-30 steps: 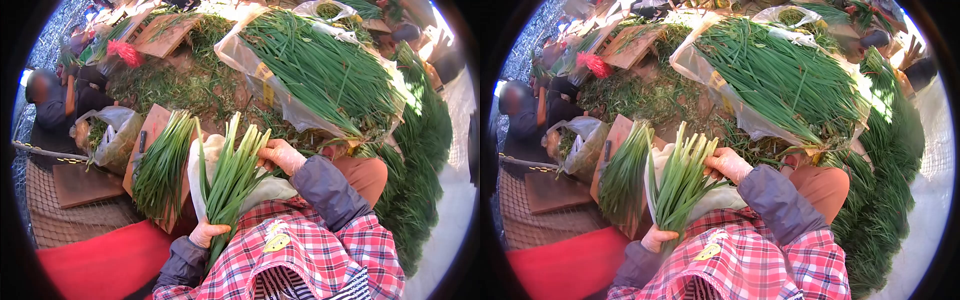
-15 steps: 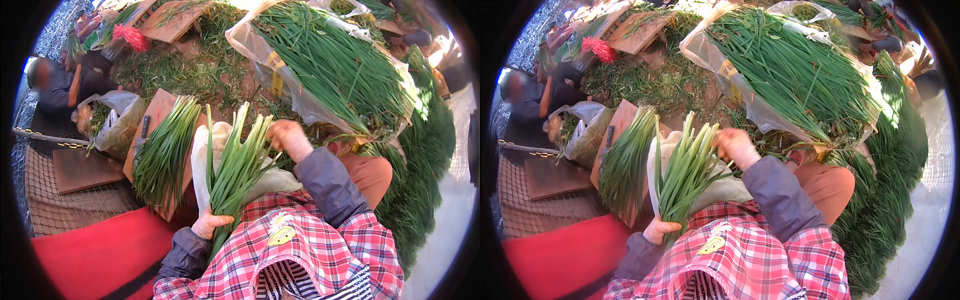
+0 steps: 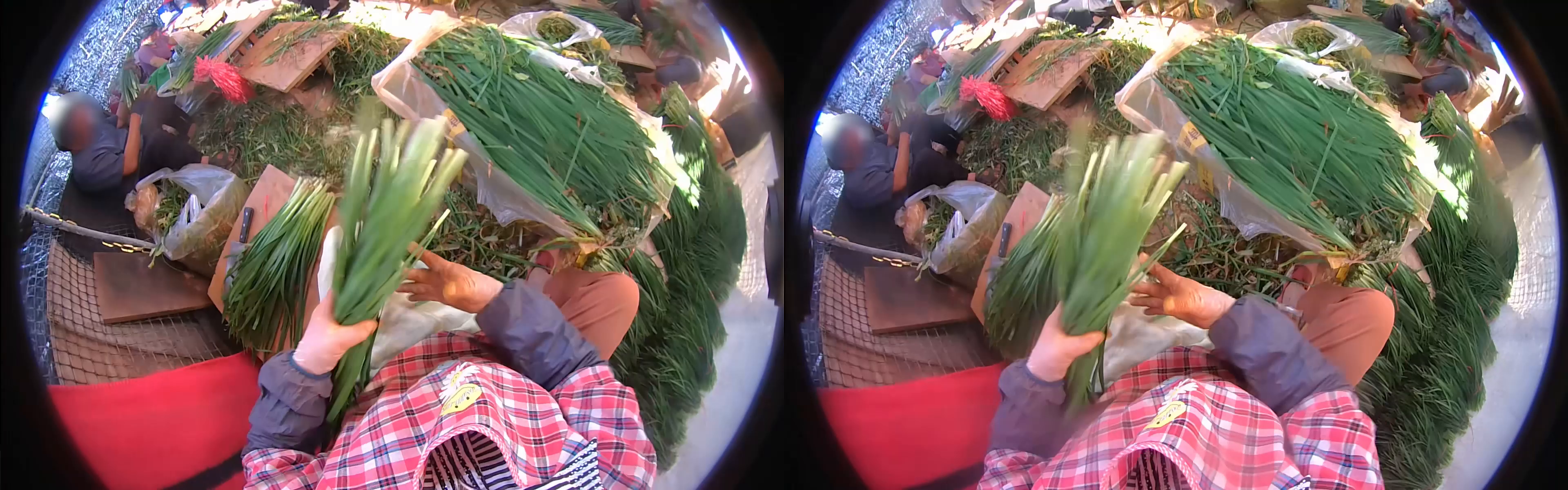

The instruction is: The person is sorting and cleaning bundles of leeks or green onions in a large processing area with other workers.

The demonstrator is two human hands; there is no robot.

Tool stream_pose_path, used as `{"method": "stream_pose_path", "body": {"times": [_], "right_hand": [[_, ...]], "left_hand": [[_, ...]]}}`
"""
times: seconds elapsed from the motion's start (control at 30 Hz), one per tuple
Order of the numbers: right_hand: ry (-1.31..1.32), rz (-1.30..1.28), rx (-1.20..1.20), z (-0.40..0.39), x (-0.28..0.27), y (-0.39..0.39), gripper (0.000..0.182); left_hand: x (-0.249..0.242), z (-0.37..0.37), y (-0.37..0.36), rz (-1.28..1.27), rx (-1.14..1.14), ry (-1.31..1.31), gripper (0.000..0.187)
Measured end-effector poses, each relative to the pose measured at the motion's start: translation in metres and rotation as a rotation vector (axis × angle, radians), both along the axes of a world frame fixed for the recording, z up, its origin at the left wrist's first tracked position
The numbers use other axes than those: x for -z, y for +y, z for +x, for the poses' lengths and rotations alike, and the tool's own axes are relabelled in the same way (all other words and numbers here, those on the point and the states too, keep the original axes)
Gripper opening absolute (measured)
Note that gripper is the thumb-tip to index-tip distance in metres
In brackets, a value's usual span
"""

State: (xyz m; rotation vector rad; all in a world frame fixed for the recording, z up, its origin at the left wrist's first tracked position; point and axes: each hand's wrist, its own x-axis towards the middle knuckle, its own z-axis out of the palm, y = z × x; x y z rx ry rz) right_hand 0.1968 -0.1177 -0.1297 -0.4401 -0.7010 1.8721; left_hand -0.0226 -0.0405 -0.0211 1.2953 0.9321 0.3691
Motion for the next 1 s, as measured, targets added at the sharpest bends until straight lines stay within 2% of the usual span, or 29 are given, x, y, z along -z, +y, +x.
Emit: {"method": "stream_pose_path", "body": {"times": [0.03,0.07,0.13,0.2,0.27,0.3,0.37,0.43,0.47,0.5,0.53,0.57,0.6,0.63,0.7,0.8,0.83,0.9,0.97,1.0], "right_hand": [[0.26,0.053,0.095,-0.011,-0.002,0.01,0.095],[0.297,0.049,0.156,-0.013,-0.006,0.018,0.089],[0.373,0.045,0.277,-0.013,-0.014,0.029,0.077],[0.335,-0.078,0.384,-0.012,0.0,0.034,0.071],[0.361,-0.151,0.464,-0.01,0.007,0.037,0.059],[0.311,-0.19,0.459,-0.007,0.012,0.038,0.06],[0.213,-0.263,0.45,0.0,0.015,0.043,0.062],[0.252,-0.297,0.389,0.01,0.01,0.042,0.051],[0.243,-0.299,0.372,0.016,0.006,0.042,0.046],[0.233,-0.303,0.355,0.023,0.002,0.041,0.041],[0.187,-0.233,0.367,0.031,-0.006,0.043,0.044],[0.133,-0.284,0.333,0.043,-0.029,0.039,0.048],[0.098,-0.267,0.293,0.056,-0.04,0.038,0.049],[0.063,-0.25,0.25,0.071,-0.049,0.038,0.051],[-0.091,-0.27,0.114,0.097,-0.065,0.038,0.052],[-0.275,-0.36,-0.081,0.093,-0.081,0.032,0.049],[-0.331,-0.377,-0.234,0.085,-0.083,0.03,0.051],[-0.45,-0.43,-0.249,0.053,-0.059,0.013,0.055],[-0.251,-0.4,-0.352,0.031,-0.047,0.002,0.062],[-0.266,-0.473,-0.247,0.031,-0.044,-0.005,0.065]], "left_hand": [[0.009,0.013,0.005,0.274,0.048,0.084,0.067],[0.006,0.03,0.009,0.626,0.144,0.21,0.072],[0.008,0.052,0.006,0.888,0.24,0.425,0.082],[0.027,0.063,-0.001,0.773,0.304,0.621,0.094],[0.036,0.075,-0.013,0.839,0.357,0.725,0.096],[0.04,0.077,-0.019,0.87,0.384,0.78,0.097],[0.044,0.078,-0.027,0.9,0.379,0.707,0.098],[0.044,0.078,-0.035,0.953,0.377,0.617,0.097],[0.038,0.077,-0.038,0.922,0.379,0.487,0.097],[0.027,0.073,-0.04,0.81,0.449,0.477,0.095],[0.02,0.063,-0.032,0.684,0.546,0.256,0.094],[0.012,0.05,-0.02,0.552,0.638,0.037,0.094],[-0.005,0.039,-0.007,0.114,0.696,0.089,0.092],[0.006,0.022,0.011,0.056,0.688,0.02,0.097],[0.012,0.015,0.032,-0.218,0.304,-0.375,0.106],[0.04,0.023,0.045,-0.412,0.075,-0.675,0.113],[0.039,0.035,0.041,-0.406,0.085,-0.732,0.104],[0.056,0.058,0.031,-0.524,-0.052,-0.913,0.079],[0.08,0.065,0.038,-0.707,-0.224,-0.792,0.055],[0.08,0.065,0.036,-0.717,-0.325,-0.769,0.046]]}}
